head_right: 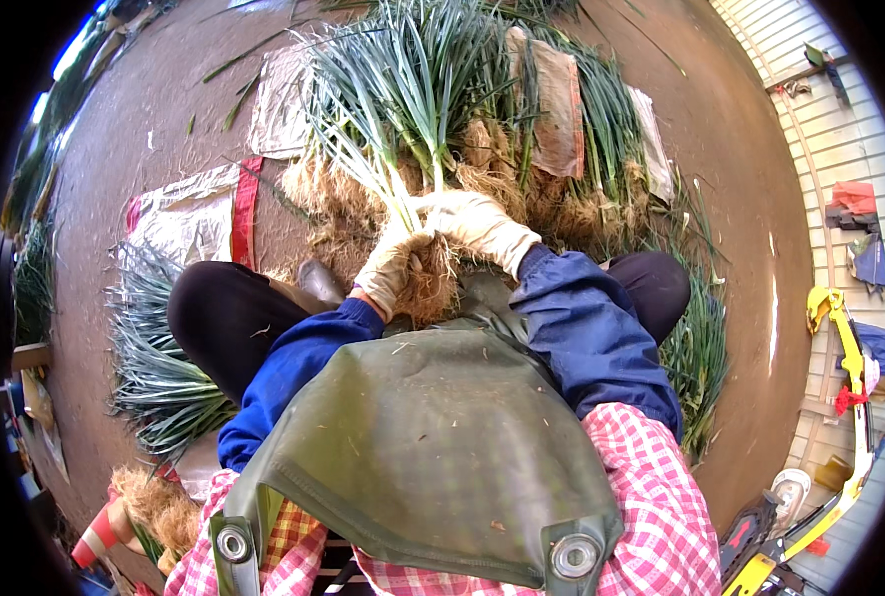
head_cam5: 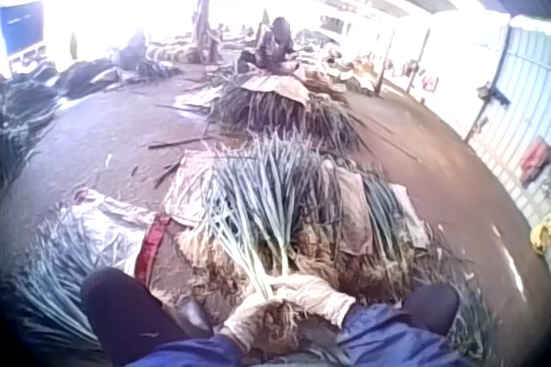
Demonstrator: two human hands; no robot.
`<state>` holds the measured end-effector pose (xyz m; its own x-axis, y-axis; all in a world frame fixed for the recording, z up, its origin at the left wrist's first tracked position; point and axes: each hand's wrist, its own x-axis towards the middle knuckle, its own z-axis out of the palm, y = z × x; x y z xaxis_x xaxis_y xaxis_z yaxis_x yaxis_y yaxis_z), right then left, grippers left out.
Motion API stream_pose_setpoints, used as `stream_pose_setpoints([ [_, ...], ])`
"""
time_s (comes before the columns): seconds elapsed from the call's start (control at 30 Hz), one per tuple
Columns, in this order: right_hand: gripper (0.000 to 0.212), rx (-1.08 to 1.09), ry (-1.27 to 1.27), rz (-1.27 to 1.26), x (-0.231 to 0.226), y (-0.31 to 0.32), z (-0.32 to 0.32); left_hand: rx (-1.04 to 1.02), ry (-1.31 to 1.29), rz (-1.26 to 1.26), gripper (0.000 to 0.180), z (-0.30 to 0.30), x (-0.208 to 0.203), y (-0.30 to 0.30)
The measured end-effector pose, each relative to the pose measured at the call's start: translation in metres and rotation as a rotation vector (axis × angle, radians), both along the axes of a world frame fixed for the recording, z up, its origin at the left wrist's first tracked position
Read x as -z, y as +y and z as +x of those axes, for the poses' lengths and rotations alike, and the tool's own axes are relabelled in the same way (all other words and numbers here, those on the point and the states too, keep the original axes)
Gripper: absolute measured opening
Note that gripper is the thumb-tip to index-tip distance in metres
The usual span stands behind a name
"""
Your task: The person sorts scallions by hand, cleaning the roots and removing outer debris while sitting on the ground among large piles of green vegetables.
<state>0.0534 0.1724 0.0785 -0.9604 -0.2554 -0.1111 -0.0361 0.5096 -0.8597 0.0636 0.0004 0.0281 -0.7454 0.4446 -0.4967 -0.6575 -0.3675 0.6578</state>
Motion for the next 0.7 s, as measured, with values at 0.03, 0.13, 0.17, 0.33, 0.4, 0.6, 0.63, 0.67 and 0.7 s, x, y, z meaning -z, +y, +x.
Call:
stream_pose_setpoints([
  [0.03, 0.021, -0.142, 0.099, 0.184, 0.002, -0.003, -0.001, 0.018, 0.039, -0.018, 0.013, -0.001, 0.000, -0.002],
  [0.13, 0.022, -0.014, -0.099, -0.030, 0.011, -0.009, -0.002, 0.052, 0.105, -0.049, 0.016, -0.001, -0.010, -0.004],
  [0.17, 0.022, 0.019, -0.141, -0.087, 0.016, -0.007, -0.002, 0.062, 0.118, -0.054, 0.017, -0.001, -0.016, -0.003],
  [0.33, 0.020, -0.146, 0.401, 0.334, 0.020, -0.005, -0.006, 0.003, -0.045, 0.030, 0.016, 0.003, -0.027, -0.002],
  [0.4, 0.025, -0.056, 0.003, -0.103, 0.040, 0.011, 0.004, -0.034, -0.163, 0.082, 0.015, 0.005, -0.031, 0.004],
  [0.6, 0.028, -0.380, -0.849, -0.308, 0.007, 0.011, 0.039, -0.056, -0.046, 0.097, 0.019, -0.009, 0.009, -0.007],
  [0.63, 0.028, -0.390, -0.889, -0.086, 0.007, 0.022, 0.043, -0.037, -0.155, 0.241, 0.021, -0.005, -0.006, -0.002],
  [0.67, 0.026, -0.324, -0.867, 0.356, -0.012, 0.009, 0.032, -0.054, -0.154, 0.256, 0.022, -0.003, -0.011, -0.002],
  [0.7, 0.030, -0.338, -0.466, 0.578, 0.010, 0.024, 0.026, -0.071, -0.154, 0.272, 0.022, 0.000, -0.015, -0.003],
])
